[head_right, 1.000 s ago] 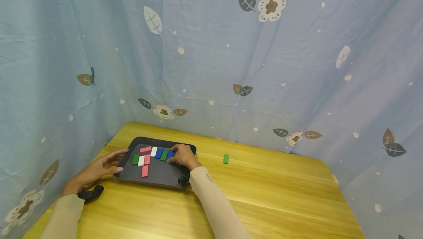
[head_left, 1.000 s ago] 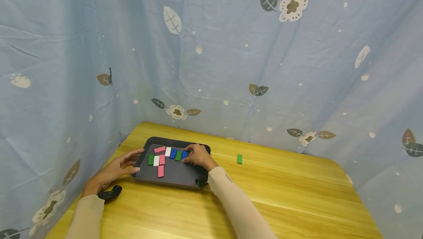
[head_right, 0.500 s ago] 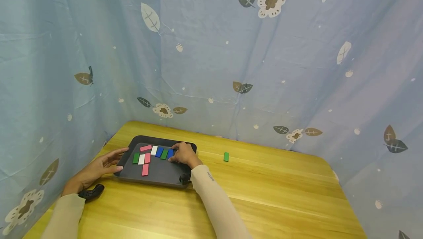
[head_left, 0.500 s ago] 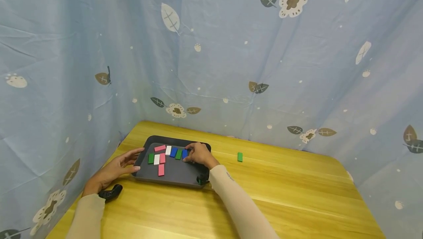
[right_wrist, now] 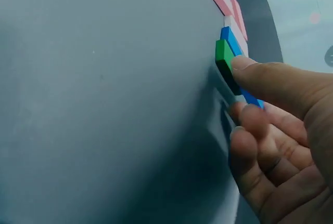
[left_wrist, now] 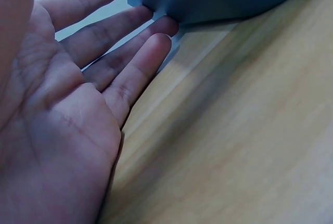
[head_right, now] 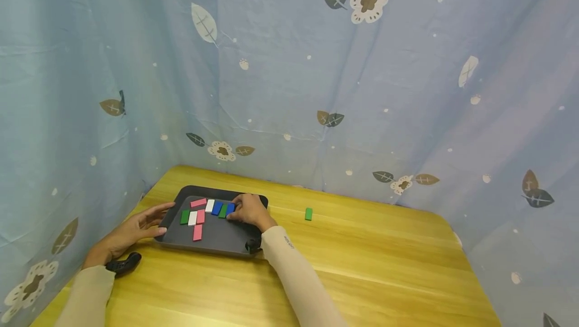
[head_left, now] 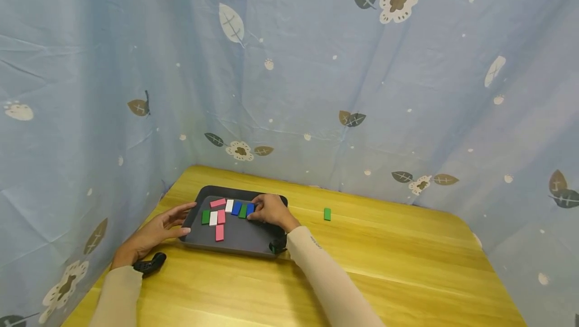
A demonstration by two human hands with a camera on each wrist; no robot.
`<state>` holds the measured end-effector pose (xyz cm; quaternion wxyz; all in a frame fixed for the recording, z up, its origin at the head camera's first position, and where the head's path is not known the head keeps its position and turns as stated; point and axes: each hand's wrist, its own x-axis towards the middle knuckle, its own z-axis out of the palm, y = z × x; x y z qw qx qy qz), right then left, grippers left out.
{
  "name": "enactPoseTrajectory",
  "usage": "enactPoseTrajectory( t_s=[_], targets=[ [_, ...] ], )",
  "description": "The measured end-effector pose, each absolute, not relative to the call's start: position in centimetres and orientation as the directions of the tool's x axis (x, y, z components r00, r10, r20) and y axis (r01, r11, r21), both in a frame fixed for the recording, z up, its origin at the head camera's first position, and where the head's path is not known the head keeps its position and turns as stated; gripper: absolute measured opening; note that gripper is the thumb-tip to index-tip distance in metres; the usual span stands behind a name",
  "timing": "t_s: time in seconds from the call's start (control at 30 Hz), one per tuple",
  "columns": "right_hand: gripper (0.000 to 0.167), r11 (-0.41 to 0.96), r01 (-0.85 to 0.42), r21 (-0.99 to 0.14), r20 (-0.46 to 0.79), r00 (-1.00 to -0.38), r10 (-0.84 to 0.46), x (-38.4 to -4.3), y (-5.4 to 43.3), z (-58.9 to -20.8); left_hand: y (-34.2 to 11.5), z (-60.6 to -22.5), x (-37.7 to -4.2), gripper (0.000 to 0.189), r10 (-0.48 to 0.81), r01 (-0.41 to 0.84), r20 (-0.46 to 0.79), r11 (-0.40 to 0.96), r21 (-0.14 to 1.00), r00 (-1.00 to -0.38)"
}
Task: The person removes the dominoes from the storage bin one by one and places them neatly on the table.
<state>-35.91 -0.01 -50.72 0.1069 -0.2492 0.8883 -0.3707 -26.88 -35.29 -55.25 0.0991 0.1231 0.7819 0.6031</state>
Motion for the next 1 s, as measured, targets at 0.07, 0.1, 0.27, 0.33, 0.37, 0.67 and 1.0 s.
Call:
enactPoseTrajectory(
  t_s=[0.07, 0.1, 0.27, 0.33, 0.37, 0.67, 1.0],
  targets=[
    [0.049, 0.599, -0.387, -0.701, 0.011, -0.846, -0.533, -35.9, 0.2, -50.3, -35.4, -55.2, -27.0, 0.072, 0.312, 0.081, -0.001, 0.251, 0.964, -0.950],
    [0.049, 0.599, -0.397, -0.695, 0.018, -0.843, -0.538, -35.9, 0.3, -50.0, -35.4, -55.1, -27.0, 0.072, 0.311, 0.087, 0.003, 0.259, 0.962, -0.950],
    [0.049, 0.589, -0.412, -0.695, 0.039, -0.840, -0.542, -35.8, 1.0, -48.8, -35.5, -55.0, -26.9, 0.071, 0.292, 0.091, 0.003, 0.288, 0.953, -0.956],
    [0.050, 0.584, -0.413, -0.699, 0.045, -0.841, -0.540, -35.6, 1.4, -48.5, -35.5, -54.9, -26.8, 0.072, 0.289, 0.086, -0.002, 0.291, 0.953, -0.957],
    [0.050, 0.577, -0.410, -0.707, 0.048, -0.841, -0.539, -35.5, 1.7, -48.4, -35.5, -54.9, -26.7, 0.072, 0.289, 0.086, -0.003, 0.292, 0.953, -0.957],
    [0.048, 0.511, -0.459, -0.727, 0.136, -0.826, -0.548, -35.0, 4.3, -48.0, -35.4, -54.9, -26.6, 0.071, 0.299, 0.099, 0.009, 0.288, 0.952, -0.954],
    [0.048, 0.508, -0.470, -0.722, 0.169, -0.831, -0.529, -34.4, 8.7, -47.5, -34.8, -54.7, -26.7, 0.073, 0.293, 0.083, -0.010, 0.303, 0.949, -0.956]
  ],
)
